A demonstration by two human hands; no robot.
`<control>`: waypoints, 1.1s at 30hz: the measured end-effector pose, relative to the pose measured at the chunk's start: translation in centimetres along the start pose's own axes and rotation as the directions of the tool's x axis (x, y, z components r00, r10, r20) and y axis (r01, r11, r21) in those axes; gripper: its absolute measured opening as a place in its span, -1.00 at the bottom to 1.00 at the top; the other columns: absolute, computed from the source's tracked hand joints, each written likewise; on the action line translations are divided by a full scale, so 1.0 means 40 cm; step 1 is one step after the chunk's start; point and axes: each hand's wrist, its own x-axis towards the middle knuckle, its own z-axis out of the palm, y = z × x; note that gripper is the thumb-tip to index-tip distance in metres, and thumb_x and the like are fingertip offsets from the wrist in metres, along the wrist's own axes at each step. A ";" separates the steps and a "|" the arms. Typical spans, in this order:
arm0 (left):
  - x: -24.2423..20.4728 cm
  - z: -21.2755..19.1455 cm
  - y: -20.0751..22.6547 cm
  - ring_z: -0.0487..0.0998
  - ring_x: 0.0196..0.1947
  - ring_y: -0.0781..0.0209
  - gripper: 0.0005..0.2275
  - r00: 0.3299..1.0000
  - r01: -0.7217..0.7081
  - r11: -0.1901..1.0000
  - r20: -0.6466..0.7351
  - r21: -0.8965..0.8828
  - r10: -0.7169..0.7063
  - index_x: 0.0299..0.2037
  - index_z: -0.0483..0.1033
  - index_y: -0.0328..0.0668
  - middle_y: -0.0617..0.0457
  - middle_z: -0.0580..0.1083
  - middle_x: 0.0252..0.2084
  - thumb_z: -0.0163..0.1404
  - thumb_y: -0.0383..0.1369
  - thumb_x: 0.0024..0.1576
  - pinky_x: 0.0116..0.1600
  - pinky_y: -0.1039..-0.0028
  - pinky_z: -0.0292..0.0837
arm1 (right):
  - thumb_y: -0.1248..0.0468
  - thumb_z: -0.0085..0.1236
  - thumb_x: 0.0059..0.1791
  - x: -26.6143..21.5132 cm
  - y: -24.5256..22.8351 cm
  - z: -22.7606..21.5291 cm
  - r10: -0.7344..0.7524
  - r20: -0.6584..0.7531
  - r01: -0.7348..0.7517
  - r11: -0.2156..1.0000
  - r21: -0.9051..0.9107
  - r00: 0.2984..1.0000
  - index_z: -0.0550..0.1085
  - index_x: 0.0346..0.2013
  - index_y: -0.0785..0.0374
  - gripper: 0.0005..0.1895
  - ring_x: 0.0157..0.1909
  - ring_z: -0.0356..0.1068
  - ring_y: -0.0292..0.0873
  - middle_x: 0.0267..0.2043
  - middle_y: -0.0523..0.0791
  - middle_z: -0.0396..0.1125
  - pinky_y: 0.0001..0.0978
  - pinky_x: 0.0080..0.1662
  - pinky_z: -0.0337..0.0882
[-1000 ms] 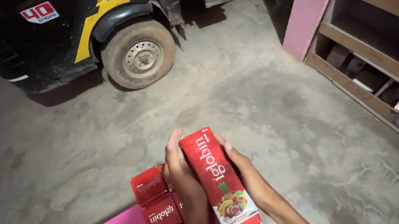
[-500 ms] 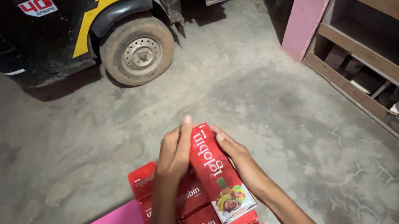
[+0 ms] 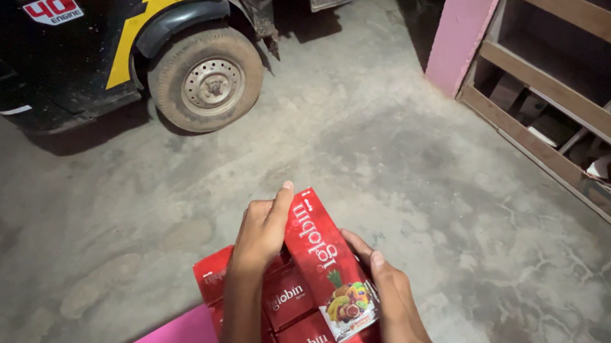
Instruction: The person takes red syrup boxes from a wooden shelf by hand and stacks them onto a pink table, then rearranges the boxes to form a neat block.
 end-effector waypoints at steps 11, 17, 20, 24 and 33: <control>-0.011 -0.008 0.030 0.22 -0.55 0.33 -0.41 1.000 -0.004 0.999 -0.030 0.042 0.005 -0.62 0.27 -0.42 0.07 0.19 -0.66 -0.14 0.04 0.26 -0.39 0.29 0.29 | -0.09 -0.46 0.14 0.023 0.023 0.014 -0.165 -0.069 0.166 0.986 0.014 0.984 0.33 0.31 0.49 -0.24 0.14 0.42 -0.11 0.19 0.09 0.44 -0.33 0.18 0.33; -0.015 -0.006 0.032 0.22 -0.55 0.33 -0.40 0.999 -0.011 1.000 -0.042 0.028 0.012 -0.62 0.25 -0.41 0.08 0.20 -0.66 -0.15 0.06 0.26 -0.39 0.29 0.27 | -0.11 -0.39 0.11 0.015 -0.003 0.010 -0.100 -0.037 0.097 0.992 -0.087 0.994 0.31 0.36 0.36 -0.26 0.21 0.40 -0.13 0.25 0.03 0.43 -0.36 0.23 0.29; -0.014 -0.003 0.033 0.22 -0.56 0.34 -0.40 0.999 -0.016 1.000 -0.048 0.021 0.017 -0.64 0.26 -0.38 0.10 0.20 -0.68 -0.15 0.06 0.25 -0.41 0.31 0.27 | -0.13 -0.40 0.11 0.016 -0.007 0.008 -0.086 -0.020 0.083 0.990 -0.115 0.996 0.29 0.37 0.33 -0.26 0.28 0.36 -0.14 0.29 0.01 0.39 -0.37 0.26 0.25; -0.033 -0.009 0.059 0.17 -0.52 0.33 -0.41 1.000 0.019 1.000 -0.019 -0.007 -0.020 -0.59 0.22 -0.42 0.13 0.19 -0.62 -0.13 0.03 0.30 -0.41 0.32 0.20 | -0.16 -0.38 0.09 0.021 0.002 -0.013 -0.025 0.001 0.025 0.992 -0.122 1.000 0.24 0.41 0.28 -0.24 0.34 0.30 -0.13 0.37 0.00 0.31 -0.37 0.30 0.20; -0.126 -0.034 0.218 0.25 -0.29 0.23 -0.53 0.916 -0.132 0.989 -0.389 -0.067 0.095 -0.19 0.42 -0.63 -0.14 0.29 -0.36 -0.15 -0.14 0.44 -0.15 0.37 0.33 | -0.26 -0.37 0.07 0.080 -0.102 -0.048 -0.153 -0.028 0.149 0.982 -0.112 0.988 0.25 0.39 0.31 -0.16 0.47 0.19 -0.06 0.45 -0.02 0.22 -0.18 0.37 0.14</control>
